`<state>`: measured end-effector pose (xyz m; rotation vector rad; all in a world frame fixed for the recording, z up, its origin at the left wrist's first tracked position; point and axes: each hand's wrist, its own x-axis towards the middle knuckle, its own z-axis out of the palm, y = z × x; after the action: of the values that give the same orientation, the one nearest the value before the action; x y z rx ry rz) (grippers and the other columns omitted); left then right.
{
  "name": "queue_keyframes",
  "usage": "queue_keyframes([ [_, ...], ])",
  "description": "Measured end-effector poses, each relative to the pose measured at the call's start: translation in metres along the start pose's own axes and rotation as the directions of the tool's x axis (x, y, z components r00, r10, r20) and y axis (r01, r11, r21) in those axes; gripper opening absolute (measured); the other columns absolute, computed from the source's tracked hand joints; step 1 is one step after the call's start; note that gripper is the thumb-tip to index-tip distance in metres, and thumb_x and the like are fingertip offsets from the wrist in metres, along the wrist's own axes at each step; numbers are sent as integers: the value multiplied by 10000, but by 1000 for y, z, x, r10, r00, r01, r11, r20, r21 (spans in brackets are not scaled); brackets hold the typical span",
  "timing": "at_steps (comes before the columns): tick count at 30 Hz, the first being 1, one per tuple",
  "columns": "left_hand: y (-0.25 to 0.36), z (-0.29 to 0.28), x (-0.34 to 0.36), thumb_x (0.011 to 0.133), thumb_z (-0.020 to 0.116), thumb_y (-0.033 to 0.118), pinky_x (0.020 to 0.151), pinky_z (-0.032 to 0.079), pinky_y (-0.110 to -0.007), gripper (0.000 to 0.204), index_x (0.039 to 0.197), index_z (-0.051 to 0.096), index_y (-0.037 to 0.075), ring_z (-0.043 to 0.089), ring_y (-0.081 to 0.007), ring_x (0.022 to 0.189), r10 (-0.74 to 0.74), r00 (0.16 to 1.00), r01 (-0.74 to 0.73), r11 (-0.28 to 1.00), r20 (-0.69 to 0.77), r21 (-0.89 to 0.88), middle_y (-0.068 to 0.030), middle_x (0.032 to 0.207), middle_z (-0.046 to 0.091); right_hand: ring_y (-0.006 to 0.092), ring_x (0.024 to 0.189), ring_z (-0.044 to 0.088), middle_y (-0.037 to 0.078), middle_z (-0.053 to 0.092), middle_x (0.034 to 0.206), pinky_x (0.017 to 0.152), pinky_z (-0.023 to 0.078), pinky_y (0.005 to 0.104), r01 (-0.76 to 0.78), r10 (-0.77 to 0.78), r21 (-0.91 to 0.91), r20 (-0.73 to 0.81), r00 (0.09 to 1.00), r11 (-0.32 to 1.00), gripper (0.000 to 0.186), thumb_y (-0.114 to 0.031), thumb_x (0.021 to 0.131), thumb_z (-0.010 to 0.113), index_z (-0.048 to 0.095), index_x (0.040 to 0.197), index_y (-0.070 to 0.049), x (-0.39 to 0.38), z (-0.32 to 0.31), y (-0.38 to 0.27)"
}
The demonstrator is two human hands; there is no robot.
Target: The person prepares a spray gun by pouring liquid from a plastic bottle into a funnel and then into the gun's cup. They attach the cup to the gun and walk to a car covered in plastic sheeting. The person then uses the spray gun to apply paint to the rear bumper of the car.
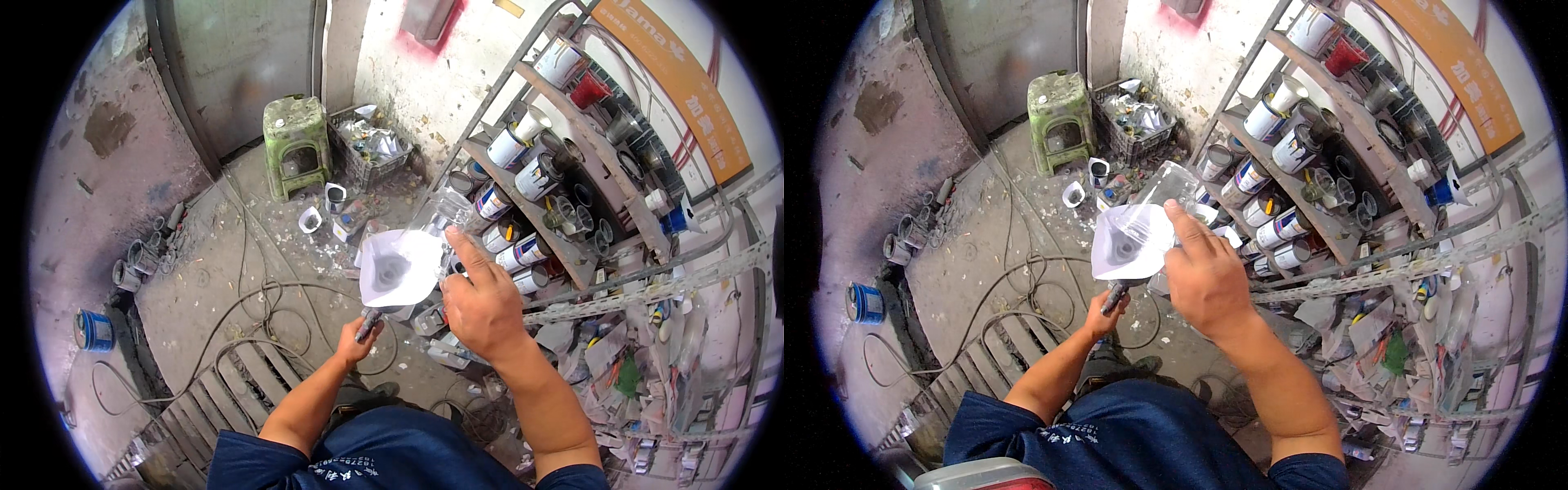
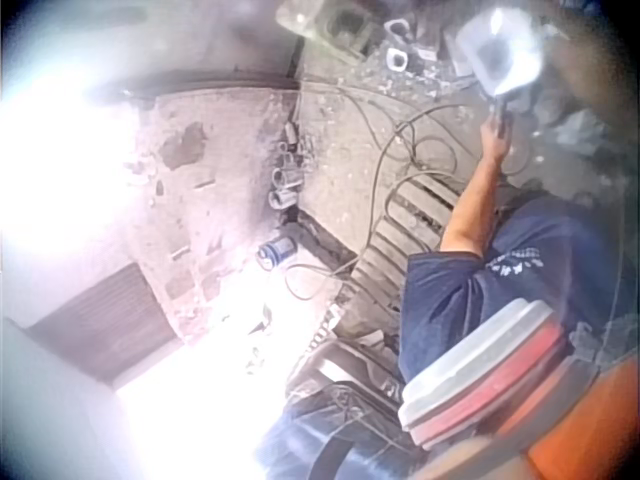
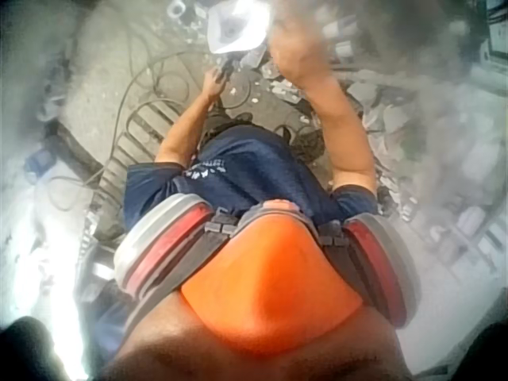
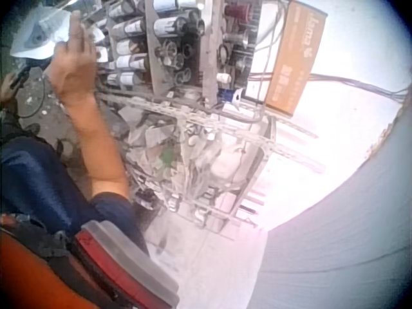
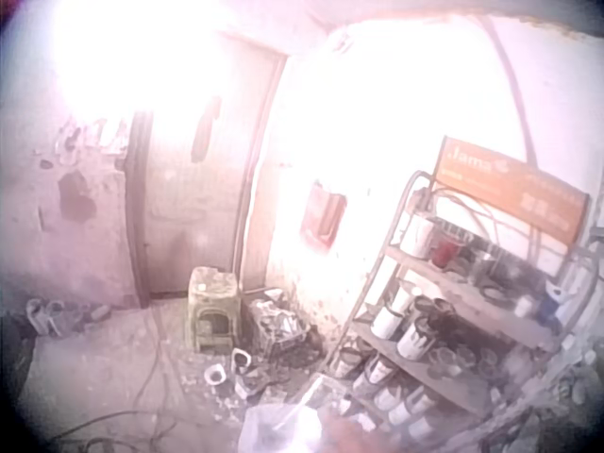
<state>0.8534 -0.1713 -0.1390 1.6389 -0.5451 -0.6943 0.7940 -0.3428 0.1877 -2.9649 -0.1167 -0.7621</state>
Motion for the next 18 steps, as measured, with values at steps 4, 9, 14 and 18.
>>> queue_keyframes([
  [4, -7, 0, 4, 871, 530, 156, 595, 440, -252, 130, 849, 541, 28, 497, -80, 648, -38, 999, 38, 999, -1, -1, 11, 719, 526, 305, 1027, 579, 163, 499, 1271, 824, 471, 387, 44, -44, -50, 4, 999, 998, 101, -76, 743, 551, 518, 665, -21, 0, 4, -2],
  [9, -3, -1, 6, 867, 528, 149, 593, 441, -246, 128, 836, 542, 26, 492, -78, 646, -4, 1000, 4, 1000, -1, -27, 11, 718, 523, 305, 1032, 578, 160, 501, 1273, 817, 473, 384, 69, -70, -68, -13, 997, 995, 97, -73, 735, 547, 517, 658, -21, 2, 5, -2],
  [14, -10, -1, 11, 838, 599, 224, 568, 463, -274, 210, 803, 577, 19, 566, -121, 598, 38, 997, -39, 999, -67, -12, -43, 642, 575, 303, 1028, 581, 158, 500, 1276, 809, 475, 384, 80, -82, -80, -19, 996, 994, 101, -71, 733, 543, 515, 650, -21, 4, 6, -1],
  [18, -12, 1, 14, 824, 636, 264, 552, 467, -286, 255, 790, 595, 14, 585, -133, 560, 68, 992, -74, 996, -109, -56, -62, 593, 589, 306, 1026, 581, 157, 501, 1276, 810, 475, 382, 80, -82, -87, -17, 996, 993, 105, -74, 732, 544, 514, 647, -20, 5, 6, 1],
])
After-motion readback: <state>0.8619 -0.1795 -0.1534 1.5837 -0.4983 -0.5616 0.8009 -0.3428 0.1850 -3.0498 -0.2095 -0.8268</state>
